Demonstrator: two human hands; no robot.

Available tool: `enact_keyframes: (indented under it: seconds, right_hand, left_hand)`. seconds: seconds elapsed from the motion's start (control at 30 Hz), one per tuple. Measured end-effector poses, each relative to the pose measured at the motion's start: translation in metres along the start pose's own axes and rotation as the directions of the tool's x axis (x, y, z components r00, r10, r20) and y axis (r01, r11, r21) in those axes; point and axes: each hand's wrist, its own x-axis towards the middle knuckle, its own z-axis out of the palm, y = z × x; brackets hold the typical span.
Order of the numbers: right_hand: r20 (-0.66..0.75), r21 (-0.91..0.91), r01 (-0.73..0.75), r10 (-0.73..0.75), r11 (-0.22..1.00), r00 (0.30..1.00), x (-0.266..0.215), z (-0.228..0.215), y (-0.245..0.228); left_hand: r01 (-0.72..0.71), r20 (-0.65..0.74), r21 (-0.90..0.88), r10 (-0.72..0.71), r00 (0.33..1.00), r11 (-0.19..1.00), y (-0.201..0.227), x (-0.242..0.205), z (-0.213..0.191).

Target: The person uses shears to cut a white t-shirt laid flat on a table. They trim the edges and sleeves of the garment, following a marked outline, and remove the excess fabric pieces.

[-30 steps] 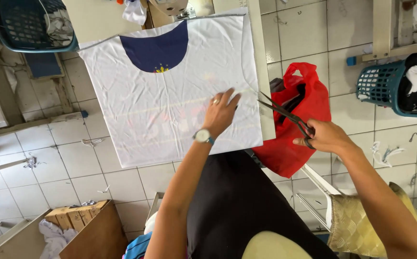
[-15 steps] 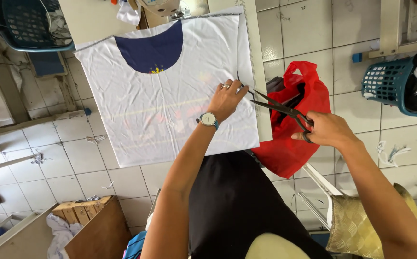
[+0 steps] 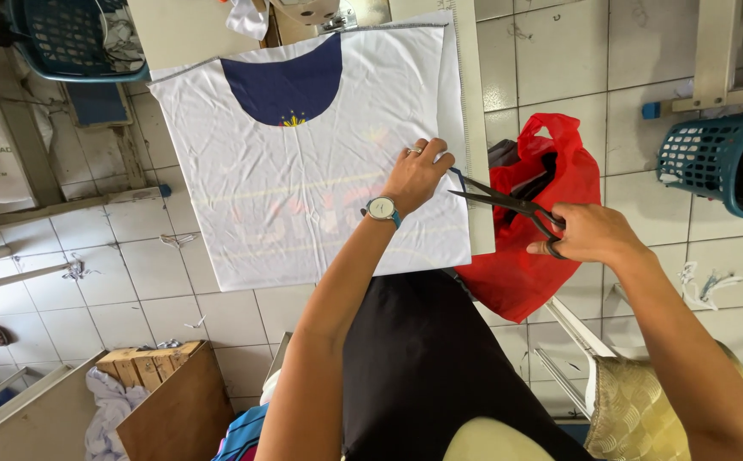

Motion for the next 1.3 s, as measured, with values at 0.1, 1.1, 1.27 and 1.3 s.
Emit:
enact_keyframes:
  seconds: [0.1,1.1,1.27,1.3]
  right_hand:
    - [0.005,0.023,0.016,-0.016,1.0,1.0,0.002,0.001,-0.002]
    - [-0.003,0.668,0.174,-0.231,0.723,0.973,0.076,0.087,0.06]
    - [0.008,0.678,0.151,-0.213,0.72,0.977,0.074,0.091,0.059]
    - [0.002,0.676,0.153,-0.209,0.721,0.978,0.076,0.095,0.062]
  left_hand:
    - [0.002,0.001,-0.015,-0.002,1.0,1.0,0.001,0.001,-0.004]
    - [0.593,-0.462,0.065,-0.502,0.731,0.803,-0.075,-0.193,-0.038]
    - [0.607,-0.466,0.079,-0.509,0.724,0.791,-0.075,-0.192,-0.036]
    - [0.61,-0.465,0.082,-0.511,0.723,0.788,-0.075,-0.191,-0.036]
